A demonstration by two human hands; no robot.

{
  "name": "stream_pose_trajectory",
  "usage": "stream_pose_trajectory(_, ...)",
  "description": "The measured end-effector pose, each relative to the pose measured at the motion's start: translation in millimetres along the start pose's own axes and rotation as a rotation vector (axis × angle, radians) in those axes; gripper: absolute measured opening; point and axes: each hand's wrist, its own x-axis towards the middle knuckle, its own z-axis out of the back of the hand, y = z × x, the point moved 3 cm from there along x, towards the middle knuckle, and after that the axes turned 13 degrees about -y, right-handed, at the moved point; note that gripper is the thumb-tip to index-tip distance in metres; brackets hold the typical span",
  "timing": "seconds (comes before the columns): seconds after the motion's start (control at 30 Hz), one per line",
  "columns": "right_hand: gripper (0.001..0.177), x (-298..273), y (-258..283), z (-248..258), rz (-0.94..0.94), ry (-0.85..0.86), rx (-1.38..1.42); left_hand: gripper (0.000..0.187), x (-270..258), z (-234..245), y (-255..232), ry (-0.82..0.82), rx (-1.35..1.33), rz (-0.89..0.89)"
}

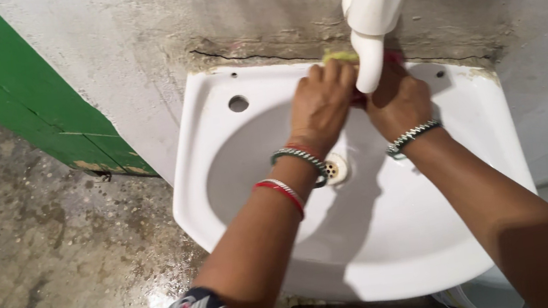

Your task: The person scrubs a white wall-mounted sink and faucet with a pink and yellow sponge. They wipe the basin, edges, and the faucet repeatedly, rinsing the sponge under running water.

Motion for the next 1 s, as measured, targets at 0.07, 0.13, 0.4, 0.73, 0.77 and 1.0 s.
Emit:
stream_pose_trajectory(0.07,0.036,-17,-19,11,0.048,-0.021,-0.177,0.021,1,-16,-22,-0.053,-0.243,0.165)
stream_pose_trajectory(0.13,0.048,-28,-32,18,0.028,-0.122,-0.159,0.017,2,-27,-37,-0.065,-0.312,0.161)
stream_pose_trajectory(0.4,0.021,-22,-1,-22,0.032,-0.124,-0.141,0.030,-7,-10,-5,-0.008,0.067,-0.198)
stream_pose_trajectory(0.73,0.032,7,112,-54,0.350,-0.353,0.207,0.028,-34,76,75,0.251,0.353,-0.046)
stream_pose_trajectory(0.77,0.033,8,114,-54,0.373,-0.353,0.216,0.028,-35,76,75,0.248,0.370,-0.034)
stream_pose_trajectory(1.0,0.028,4,64,-51,0.269,-0.217,0.109,0.025,-22,30,54,0.183,0.259,-0.103)
